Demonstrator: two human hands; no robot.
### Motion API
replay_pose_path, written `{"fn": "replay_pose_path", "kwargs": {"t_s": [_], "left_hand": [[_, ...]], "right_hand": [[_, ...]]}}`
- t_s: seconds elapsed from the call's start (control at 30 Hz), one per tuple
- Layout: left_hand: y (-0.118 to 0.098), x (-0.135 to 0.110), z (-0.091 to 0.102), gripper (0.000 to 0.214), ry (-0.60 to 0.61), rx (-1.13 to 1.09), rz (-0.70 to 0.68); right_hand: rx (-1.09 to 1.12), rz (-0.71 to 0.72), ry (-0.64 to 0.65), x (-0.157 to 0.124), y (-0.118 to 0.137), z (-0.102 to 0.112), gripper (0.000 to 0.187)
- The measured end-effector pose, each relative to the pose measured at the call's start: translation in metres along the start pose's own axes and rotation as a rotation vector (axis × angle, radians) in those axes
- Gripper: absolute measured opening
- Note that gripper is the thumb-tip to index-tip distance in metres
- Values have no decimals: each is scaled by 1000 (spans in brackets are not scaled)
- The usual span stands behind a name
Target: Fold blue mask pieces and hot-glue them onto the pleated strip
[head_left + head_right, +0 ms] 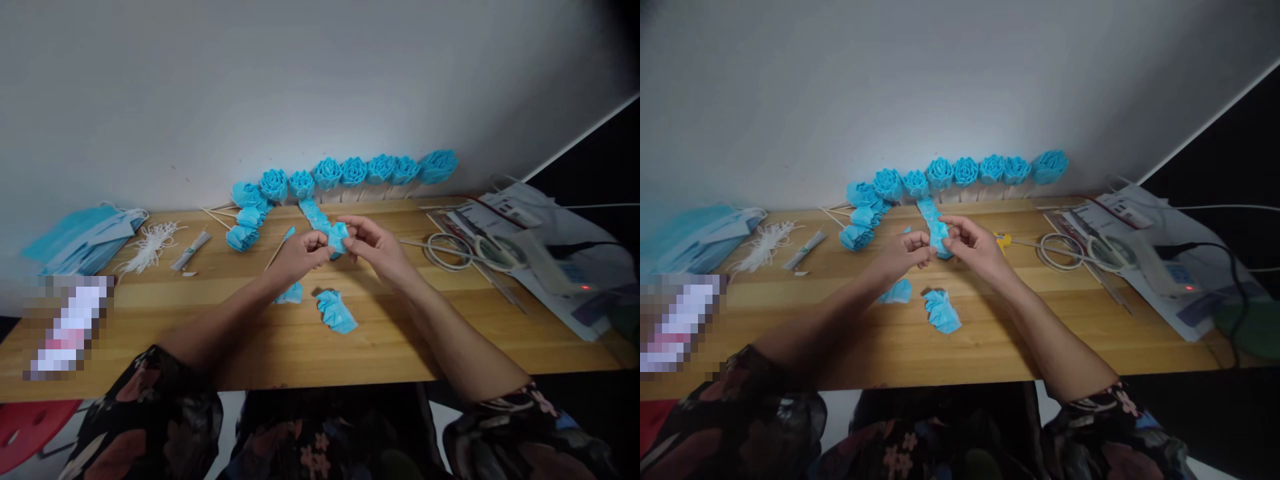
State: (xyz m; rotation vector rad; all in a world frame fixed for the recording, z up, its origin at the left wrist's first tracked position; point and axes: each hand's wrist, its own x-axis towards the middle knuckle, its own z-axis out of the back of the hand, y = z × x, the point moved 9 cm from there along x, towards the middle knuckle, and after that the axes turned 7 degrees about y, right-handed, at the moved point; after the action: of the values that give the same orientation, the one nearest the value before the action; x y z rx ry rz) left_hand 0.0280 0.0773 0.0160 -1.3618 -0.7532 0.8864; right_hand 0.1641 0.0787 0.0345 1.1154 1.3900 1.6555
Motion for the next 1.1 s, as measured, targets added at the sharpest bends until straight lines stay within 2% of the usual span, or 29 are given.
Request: {"fn": "replay_pose_path", "kwargs": {"t_s": [0.2,0.37,0.5,0.6,0.8,1.1], "left_hand": [[0,0,7,21,-62,-76,38],[-1,-1,7,21,-74,-100,38],[2,-1,4,23,-46,-130,52],[5,0,3,22,-34,-159,73],[3,-1,4,19,-46,-71,76],[-1,-2,-2,23,6,73,16]], "right_hand": [[147,-53,60,-1,0,-1,45],[93,-73,105,2,-8,-7,49],[72,-53,74,3,-12,-4,49],[83,-68,96,2,-13,-4,48],[122,-79,87,1,-10,1,44],[41,-60,123,3,-9,-7,47]]}}
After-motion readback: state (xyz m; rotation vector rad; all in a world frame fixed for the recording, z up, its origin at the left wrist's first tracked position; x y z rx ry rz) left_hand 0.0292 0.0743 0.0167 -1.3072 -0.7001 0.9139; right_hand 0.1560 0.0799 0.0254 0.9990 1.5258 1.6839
